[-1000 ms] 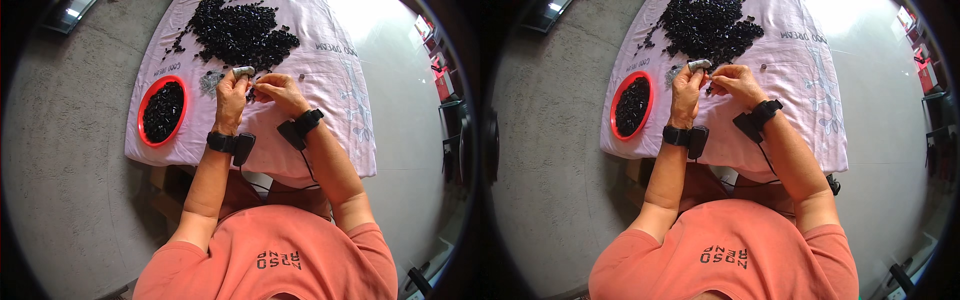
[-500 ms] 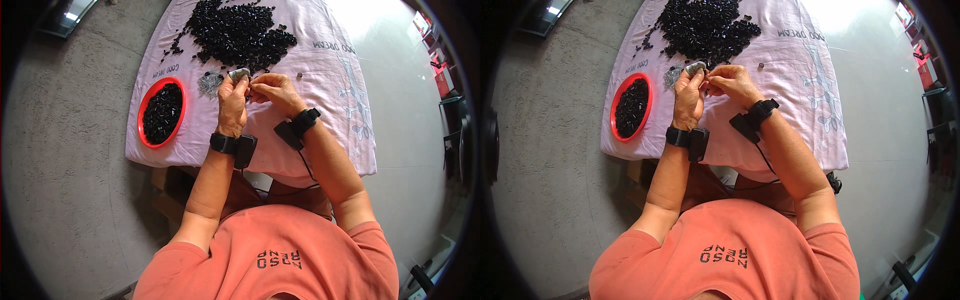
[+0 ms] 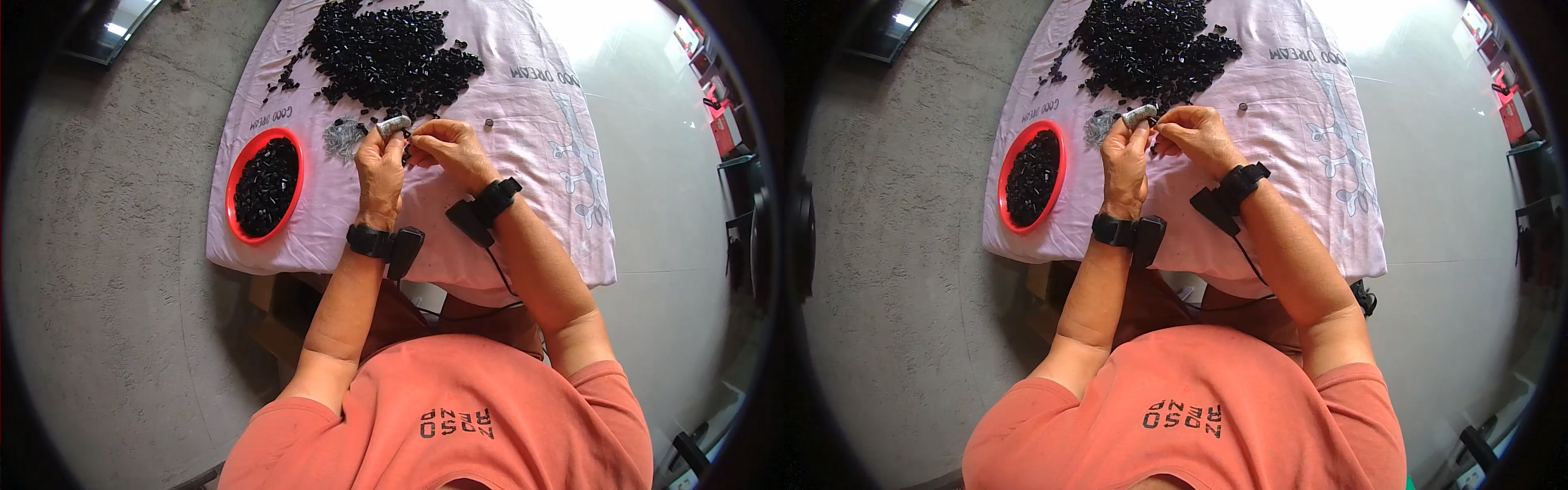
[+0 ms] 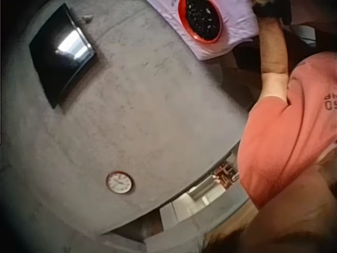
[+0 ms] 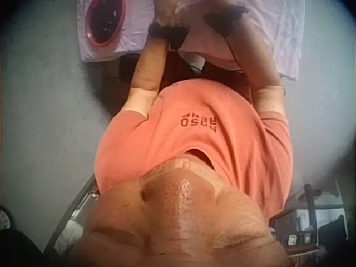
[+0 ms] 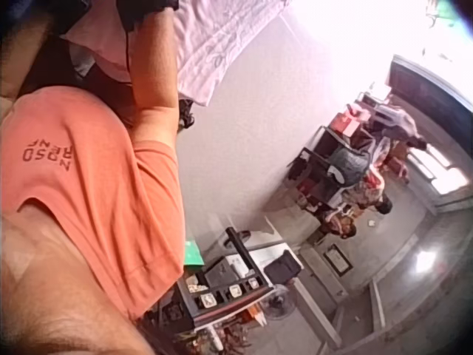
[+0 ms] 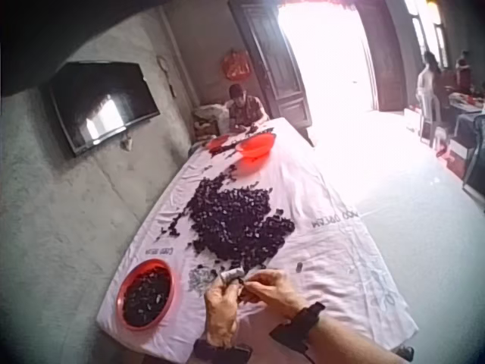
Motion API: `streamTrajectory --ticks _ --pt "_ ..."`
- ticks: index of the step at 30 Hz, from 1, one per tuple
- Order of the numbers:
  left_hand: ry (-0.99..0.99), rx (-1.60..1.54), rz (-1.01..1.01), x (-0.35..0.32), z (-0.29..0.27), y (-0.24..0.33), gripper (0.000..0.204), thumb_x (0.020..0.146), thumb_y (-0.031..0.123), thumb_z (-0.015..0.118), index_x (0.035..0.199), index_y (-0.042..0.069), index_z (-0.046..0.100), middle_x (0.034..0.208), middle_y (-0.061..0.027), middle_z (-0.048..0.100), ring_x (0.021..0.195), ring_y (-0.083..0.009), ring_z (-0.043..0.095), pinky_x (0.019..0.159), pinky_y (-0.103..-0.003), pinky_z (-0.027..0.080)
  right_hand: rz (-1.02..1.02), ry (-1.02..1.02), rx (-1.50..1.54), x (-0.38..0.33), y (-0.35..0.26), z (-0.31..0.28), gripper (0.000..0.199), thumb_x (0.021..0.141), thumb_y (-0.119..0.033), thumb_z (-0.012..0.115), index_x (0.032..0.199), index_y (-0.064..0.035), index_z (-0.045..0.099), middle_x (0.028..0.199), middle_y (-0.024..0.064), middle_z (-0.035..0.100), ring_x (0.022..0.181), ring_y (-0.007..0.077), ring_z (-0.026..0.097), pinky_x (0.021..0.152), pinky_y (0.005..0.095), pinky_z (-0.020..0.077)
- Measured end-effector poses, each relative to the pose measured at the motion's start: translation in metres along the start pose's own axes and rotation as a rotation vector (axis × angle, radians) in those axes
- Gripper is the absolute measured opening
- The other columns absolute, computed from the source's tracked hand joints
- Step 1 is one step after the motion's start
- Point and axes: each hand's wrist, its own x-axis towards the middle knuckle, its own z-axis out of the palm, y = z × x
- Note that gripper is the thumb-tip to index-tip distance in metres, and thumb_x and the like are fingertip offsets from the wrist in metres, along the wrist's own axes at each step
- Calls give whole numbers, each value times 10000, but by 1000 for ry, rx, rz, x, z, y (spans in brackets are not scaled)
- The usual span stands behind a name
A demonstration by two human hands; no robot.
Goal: Sorting and inspecting small black plastic or rubber components on a table.
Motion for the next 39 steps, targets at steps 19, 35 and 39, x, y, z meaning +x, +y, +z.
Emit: streamTrajectory --ticks 19,35,39 --pt "-10 325 160 0 -4 3 146 933 6 581 1045 -19 671 938 -51 692 840 -97 625 760 -247 510 -50 -16 -55 3 9 0 169 968 -82 595 1072 37 653 896 101 706 765 147 696 707 262 585" --pt "17 297 70 -9 3 21 141 947 35 587 1046 -15 673 954 -54 694 847 -97 631 755 -238 514 37 -25 41 -1 1 -1 186 948 -60 616 1096 47 652 933 137 712 810 177 718 741 261 597" --pt "16 329 78 -8 2 22 139 947 39 591 1045 -15 672 940 -51 693 835 -95 630 740 -238 516 49 -12 56 -2 -2 0 188 944 -72 625 1088 46 651 935 139 713 810 177 718 736 259 596"
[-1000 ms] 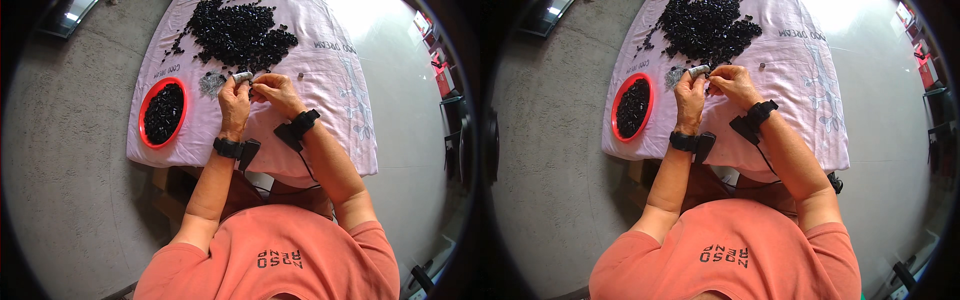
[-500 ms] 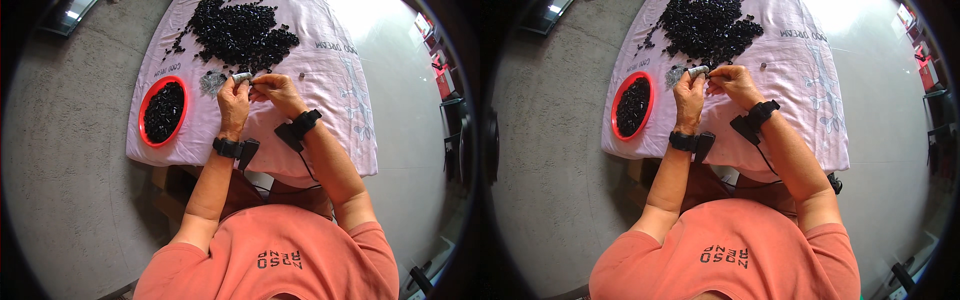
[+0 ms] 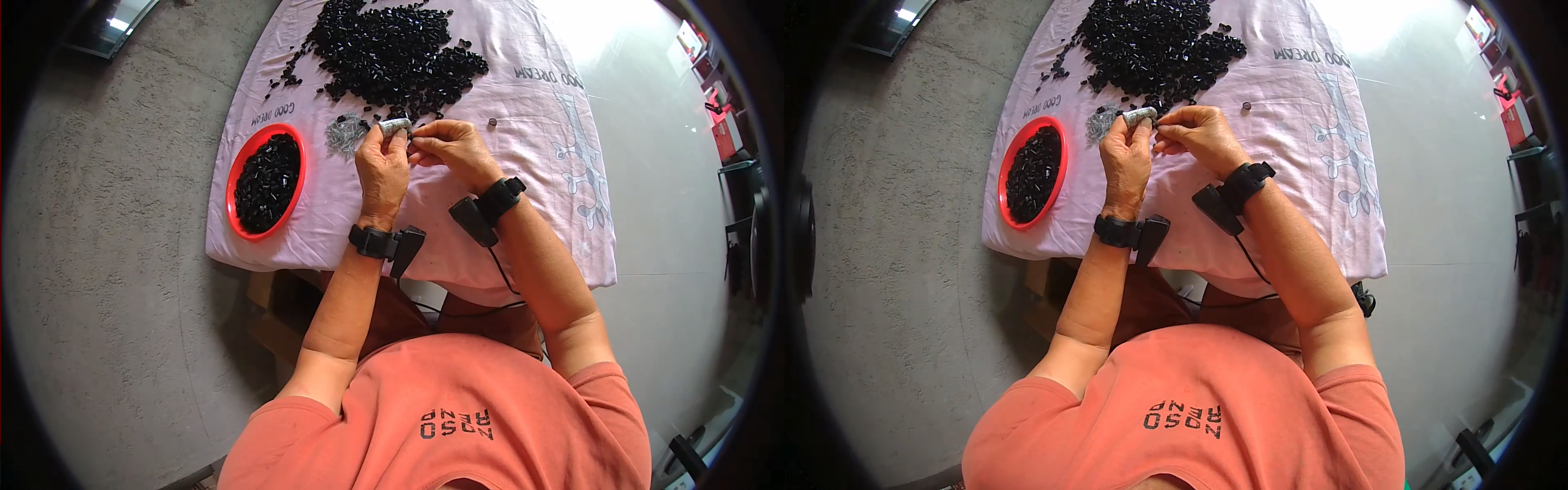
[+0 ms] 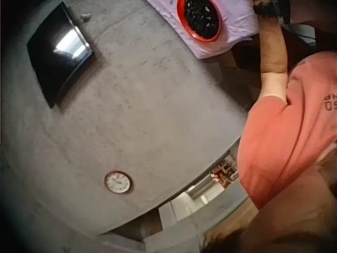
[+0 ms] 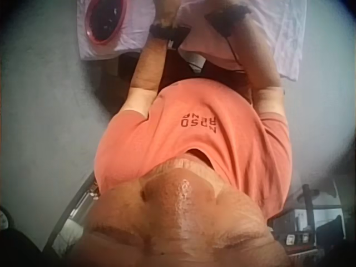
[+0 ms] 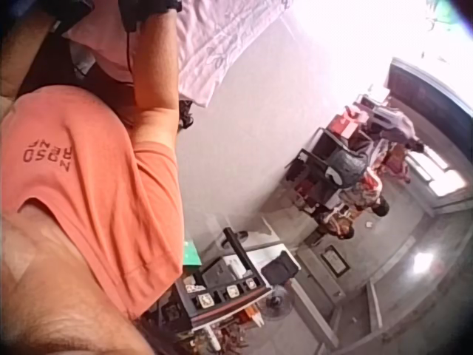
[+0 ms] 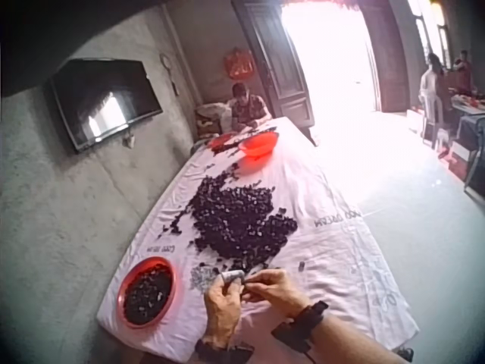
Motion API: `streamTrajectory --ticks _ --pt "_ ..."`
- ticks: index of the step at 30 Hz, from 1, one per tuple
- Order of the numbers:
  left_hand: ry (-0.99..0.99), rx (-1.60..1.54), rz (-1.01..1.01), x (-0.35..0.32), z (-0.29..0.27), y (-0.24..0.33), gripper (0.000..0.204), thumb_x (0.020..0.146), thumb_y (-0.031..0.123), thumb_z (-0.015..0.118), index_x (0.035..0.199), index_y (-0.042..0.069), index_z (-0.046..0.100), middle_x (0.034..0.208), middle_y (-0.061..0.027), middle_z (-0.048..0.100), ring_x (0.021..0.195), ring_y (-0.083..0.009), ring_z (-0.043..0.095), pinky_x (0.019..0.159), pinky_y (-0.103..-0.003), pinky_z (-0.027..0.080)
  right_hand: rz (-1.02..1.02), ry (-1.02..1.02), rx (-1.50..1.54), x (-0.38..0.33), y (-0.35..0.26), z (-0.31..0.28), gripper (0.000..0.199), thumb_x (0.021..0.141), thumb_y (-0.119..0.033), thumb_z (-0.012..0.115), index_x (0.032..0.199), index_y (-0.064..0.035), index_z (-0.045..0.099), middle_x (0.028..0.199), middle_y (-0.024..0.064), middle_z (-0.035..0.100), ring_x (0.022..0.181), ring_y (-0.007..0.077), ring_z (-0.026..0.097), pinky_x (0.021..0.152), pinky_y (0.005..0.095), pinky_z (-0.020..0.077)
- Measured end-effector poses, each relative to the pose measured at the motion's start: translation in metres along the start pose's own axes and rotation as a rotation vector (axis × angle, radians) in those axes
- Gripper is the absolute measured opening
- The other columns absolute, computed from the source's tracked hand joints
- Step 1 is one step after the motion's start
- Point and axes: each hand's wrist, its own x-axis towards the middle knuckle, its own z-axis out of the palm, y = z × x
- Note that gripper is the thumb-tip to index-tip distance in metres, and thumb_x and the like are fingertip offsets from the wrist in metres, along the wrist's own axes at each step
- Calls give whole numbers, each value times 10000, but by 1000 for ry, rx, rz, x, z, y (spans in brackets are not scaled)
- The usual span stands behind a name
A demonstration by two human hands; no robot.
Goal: Sorting and inspecting small black plastic or rubber components on a table.
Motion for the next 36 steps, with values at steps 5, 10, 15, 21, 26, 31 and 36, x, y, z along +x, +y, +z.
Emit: streamTrajectory --ticks 5,10,15,21,26,31,36 --pt "-4 71 41 2 -1 -7 135 944 37 594 1038 -20 671 929 -47 693 815 -89 627 730 -238 518 -1 5 16 1 2 -2 181 941 -75 630 1076 44 648 938 141 713 811 180 720 735 259 596" --pt "35 14 137 6 0 -17 98 928 17 586 984 -35 648 821 -66 684 665 -90 641 549 -230 542 20 15 37 1 1 0 175 940 -79 632 1068 37 652 940 141 714 815 183 721 733 258 596" --pt "23 -10 55 3 2 -9 101 925 20 583 984 -32 646 818 -64 682 680 -99 646 577 -240 544 33 27 33 0 -1 -1 164 939 -88 635 1048 31 661 942 139 716 820 179 720 736 260 594" --pt "26 -39 32 7 -1 -19 104 928 22 572 983 -27 646 812 -54 673 664 -95 624 584 -244 523 28 14 45 -1 -2 0 149 937 -74 631 1030 39 660 939 139 715 828 185 721 738 260 595" --pt "23 -205 -100 5 0 -16 106 935 32 570 974 -29 648 799 -35 655 657 -80 597 566 -232 502 35 -6 58 0 0 -1 159 940 -73 625 1045 42 656 960 143 713 834 183 718 762 263 595" --pt "22 -243 -140 5 -1 -15 108 937 30 567 976 -24 652 794 -25 643 660 -70 578 572 -225 496 49 1 52 0 1 -2 161 937 -75 630 1044 43 652 961 142 712 833 185 718 758 263 595" --pt "-6 -145 -113 5 -3 -15 109 938 33 578 1000 -13 654 858 -31 656 714 -77 597 644 -218 496 46 8 50 0 0 0 162 937 -83 633 1041 39 653 956 140 712 825 178 717 745 257 592"
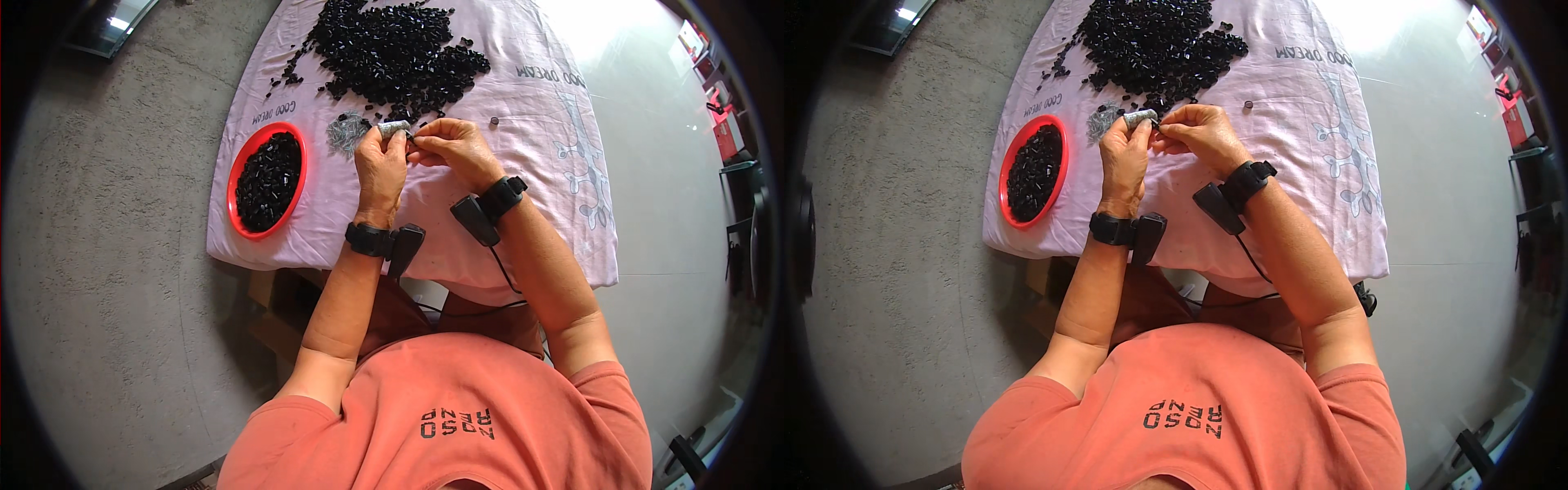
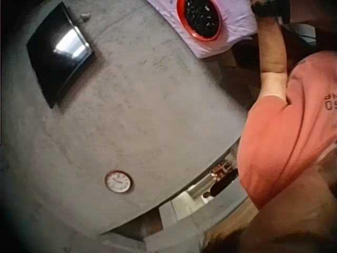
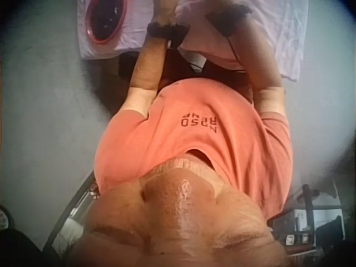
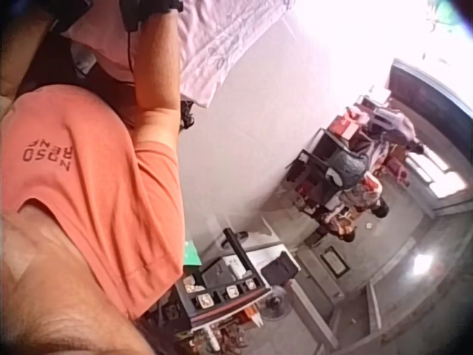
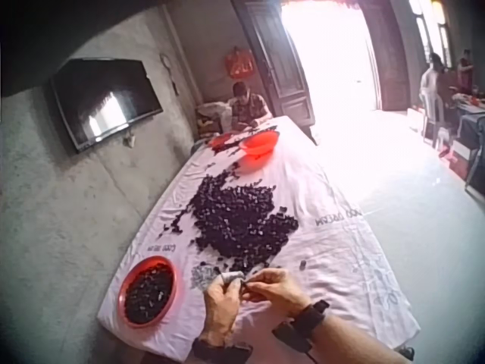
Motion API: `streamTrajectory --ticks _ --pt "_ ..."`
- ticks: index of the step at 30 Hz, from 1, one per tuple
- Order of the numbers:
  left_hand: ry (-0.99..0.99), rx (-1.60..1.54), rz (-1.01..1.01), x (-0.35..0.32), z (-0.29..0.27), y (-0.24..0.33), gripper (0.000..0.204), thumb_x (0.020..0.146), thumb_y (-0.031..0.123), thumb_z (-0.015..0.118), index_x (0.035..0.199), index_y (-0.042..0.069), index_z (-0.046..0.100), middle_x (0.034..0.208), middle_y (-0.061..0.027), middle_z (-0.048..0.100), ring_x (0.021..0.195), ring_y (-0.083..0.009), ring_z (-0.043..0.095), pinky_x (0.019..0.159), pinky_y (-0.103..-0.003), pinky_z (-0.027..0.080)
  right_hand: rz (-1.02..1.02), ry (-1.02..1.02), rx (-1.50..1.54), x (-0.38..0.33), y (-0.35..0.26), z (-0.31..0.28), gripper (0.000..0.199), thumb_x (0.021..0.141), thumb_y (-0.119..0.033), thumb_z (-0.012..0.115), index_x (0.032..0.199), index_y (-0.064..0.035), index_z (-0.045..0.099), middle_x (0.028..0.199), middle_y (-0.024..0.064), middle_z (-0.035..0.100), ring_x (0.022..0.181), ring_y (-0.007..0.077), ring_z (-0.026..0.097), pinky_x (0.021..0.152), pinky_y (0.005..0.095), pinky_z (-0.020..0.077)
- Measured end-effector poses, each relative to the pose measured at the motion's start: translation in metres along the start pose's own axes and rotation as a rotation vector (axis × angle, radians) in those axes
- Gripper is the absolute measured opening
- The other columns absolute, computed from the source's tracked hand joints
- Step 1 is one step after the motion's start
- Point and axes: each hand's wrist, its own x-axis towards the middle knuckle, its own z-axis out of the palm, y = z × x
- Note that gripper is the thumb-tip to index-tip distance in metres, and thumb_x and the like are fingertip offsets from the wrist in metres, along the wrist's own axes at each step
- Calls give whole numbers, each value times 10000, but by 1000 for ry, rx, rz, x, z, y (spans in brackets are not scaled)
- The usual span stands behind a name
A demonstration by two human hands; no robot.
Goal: Sorting and inspecting small black plastic or rubber components on a table.
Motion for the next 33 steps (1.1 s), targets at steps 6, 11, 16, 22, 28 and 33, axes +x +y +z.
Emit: streamTrajectory --ticks 6,11,16,22,28,33 --pt "9 35 -24 -3 6 10 117 941 25 574 1012 -18 656 883 -40 673 738 -82 619 660 -223 507 -4 18 50 0 1 0 142 937 -74 629 1022 37 651 935 136 712 820 179 719 720 250 590" --pt "19 119 21 -4 9 11 115 940 12 572 1010 -30 652 839 -54 683 693 -84 637 602 -219 515 -19 30 47 0 2 1 135 937 -81 633 1029 17 649 934 114 708 827 168 714 721 243 584" --pt "15 167 117 0 9 3 86 897 -18 591 965 -56 627 809 -98 689 613 -139 668 562 -262 565 -63 62 69 0 5 2 101 935 -60 630 1015 -7 600 922 90 689 827 158 704 705 244 577" --pt "-35 431 266 -1 3 2 168 809 26 673 966 -24 643 838 -116 701 740 -198 691 686 -331 546 -90 87 71 4 8 -3 133 895 -24 662 1004 2 592 874 94 680 760 162 701 642 256 575" --pt "-121 580 374 0 -6 20 233 753 7 686 983 -1 652 833 -108 691 755 -216 685 715 -338 538 -38 61 39 -1 -1 2 108 912 -59 650 1002 -13 611 877 61 683 754 143 690 651 239 563" --pt "-142 620 408 -2 -4 22 211 751 -13 676 956 -4 628 838 -128 664 773 -258 665 711 -368 524 -56 33 19 0 2 -3 135 928 -96 639 1029 -13 605 899 65 683 769 141 693 661 240 563"
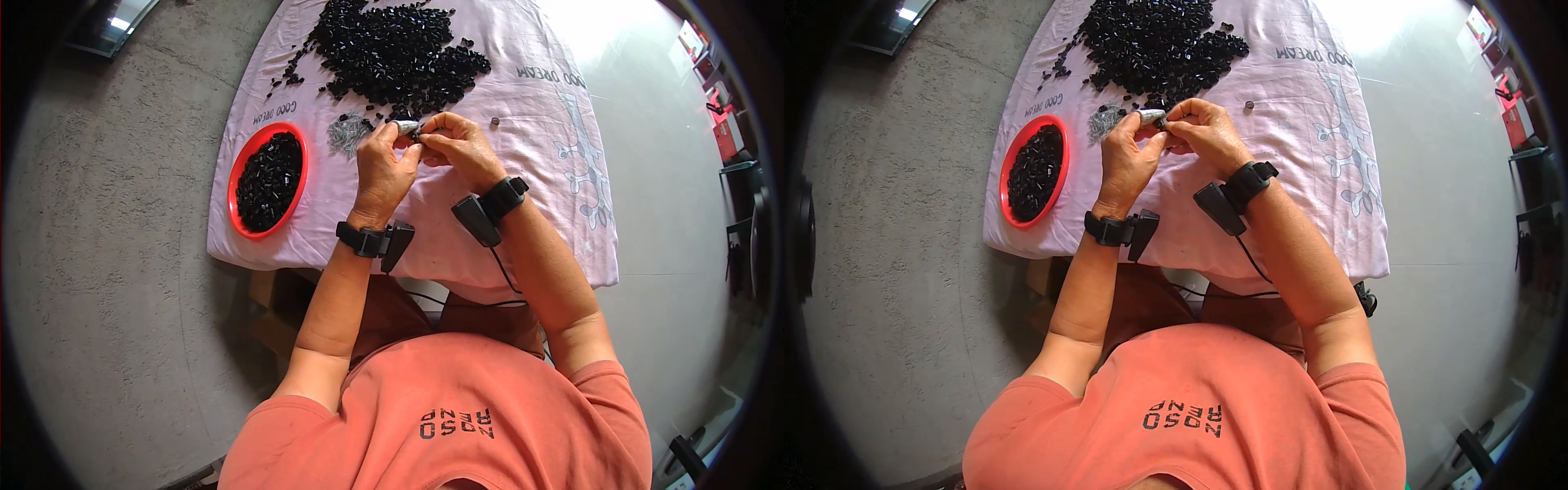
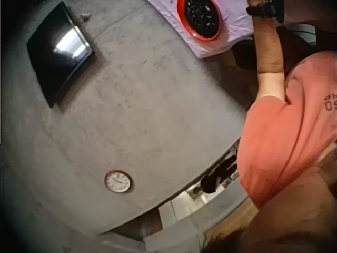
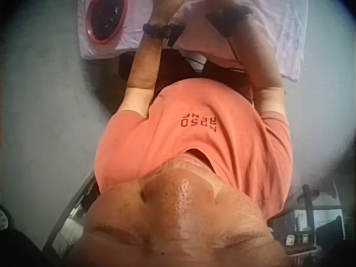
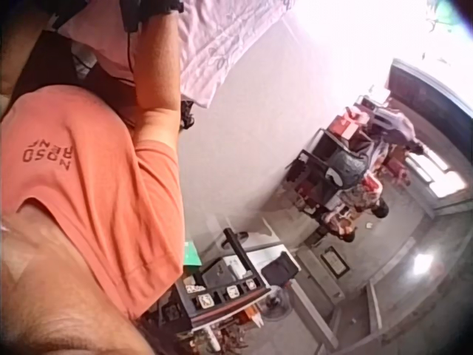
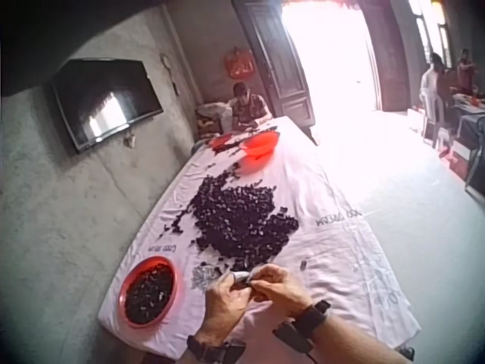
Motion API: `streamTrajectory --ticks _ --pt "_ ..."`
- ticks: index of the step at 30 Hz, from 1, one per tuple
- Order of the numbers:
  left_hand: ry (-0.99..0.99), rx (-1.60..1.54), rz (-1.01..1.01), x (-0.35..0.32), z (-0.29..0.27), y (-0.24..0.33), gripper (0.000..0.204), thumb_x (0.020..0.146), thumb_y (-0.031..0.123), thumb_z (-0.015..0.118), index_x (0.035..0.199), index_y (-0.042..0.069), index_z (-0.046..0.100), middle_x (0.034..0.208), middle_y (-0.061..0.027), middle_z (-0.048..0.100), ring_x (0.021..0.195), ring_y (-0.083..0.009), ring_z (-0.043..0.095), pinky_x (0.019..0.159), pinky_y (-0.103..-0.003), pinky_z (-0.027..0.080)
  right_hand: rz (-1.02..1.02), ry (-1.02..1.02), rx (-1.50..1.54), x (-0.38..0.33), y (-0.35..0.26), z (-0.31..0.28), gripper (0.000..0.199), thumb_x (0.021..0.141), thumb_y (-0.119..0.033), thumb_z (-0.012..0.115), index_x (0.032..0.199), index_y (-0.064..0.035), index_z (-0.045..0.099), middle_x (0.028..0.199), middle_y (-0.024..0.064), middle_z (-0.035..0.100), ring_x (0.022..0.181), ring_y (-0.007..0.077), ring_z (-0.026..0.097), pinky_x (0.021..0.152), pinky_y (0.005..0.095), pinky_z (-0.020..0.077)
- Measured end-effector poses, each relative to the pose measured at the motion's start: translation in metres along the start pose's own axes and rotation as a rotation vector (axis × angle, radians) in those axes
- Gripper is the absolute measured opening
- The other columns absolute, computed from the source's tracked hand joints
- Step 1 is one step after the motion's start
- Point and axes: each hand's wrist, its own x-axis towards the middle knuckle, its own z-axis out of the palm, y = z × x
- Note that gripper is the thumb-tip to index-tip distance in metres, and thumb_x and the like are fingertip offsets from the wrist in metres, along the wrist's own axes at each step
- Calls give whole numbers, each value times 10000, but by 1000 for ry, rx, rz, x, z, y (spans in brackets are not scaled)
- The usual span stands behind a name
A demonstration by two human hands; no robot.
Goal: Sorting and inspecting small black plastic or rubber components on a table.
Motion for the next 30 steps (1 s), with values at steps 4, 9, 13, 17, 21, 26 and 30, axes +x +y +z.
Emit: streamTrajectory --ticks 4,9,13,17,21,26,30 --pt "8 66 53 -2 5 -6 172 760 -32 658 922 -15 602 822 -142 627 776 -312 640 697 -403 504 16 24 -26 -1 -3 3 174 930 -123 644 1053 -11 595 917 72 683 778 135 691 670 240 565" --pt "1 89 98 -3 9 -6 152 771 -46 632 913 -18 585 858 -155 613 791 -339 625 703 -431 495 51 28 -64 -2 -6 4 214 949 -177 642 1106 -35 613 956 53 692 789 89 660 702 229 553" --pt "-22 137 130 -2 9 -4 184 765 -64 611 943 -30 578 914 -183 601 831 -368 605 724 -449 490 5 -72 -42 -1 -3 2 294 961 -197 632 1206 -34 625 988 53 704 800 96 671 725 225 554" --pt "-44 142 132 -4 8 -4 199 770 -59 592 969 -46 576 923 -192 587 850 -385 583 741 -460 485 15 -67 4 -3 -6 4 296 967 -190 626 1191 4 626 976 81 707 815 129 691 746 254 576" --pt "15 156 190 -3 10 -2 182 780 -38 604 961 -41 585 904 -184 595 839 -384 588 742 -461 482 34 -57 38 0 -1 -2 288 987 -229 597 1165 -7 642 969 78 708 834 138 697 753 266 579" --pt "41 199 195 -2 11 -4 166 791 -19 636 954 -28 606 881 -176 622 837 -376 613 735 -447 486 34 -51 86 3 4 -4 306 1000 -261 573 1137 2 648 961 98 709 831 161 704 753 287 586" --pt "48 195 189 0 13 -7 143 802 -8 631 942 -27 607 882 -175 616 838 -373 609 735 -445 485 25 -44 99 2 6 -5 314 998 -272 577 1135 1 648 952 101 707 815 167 703 758 294 586"
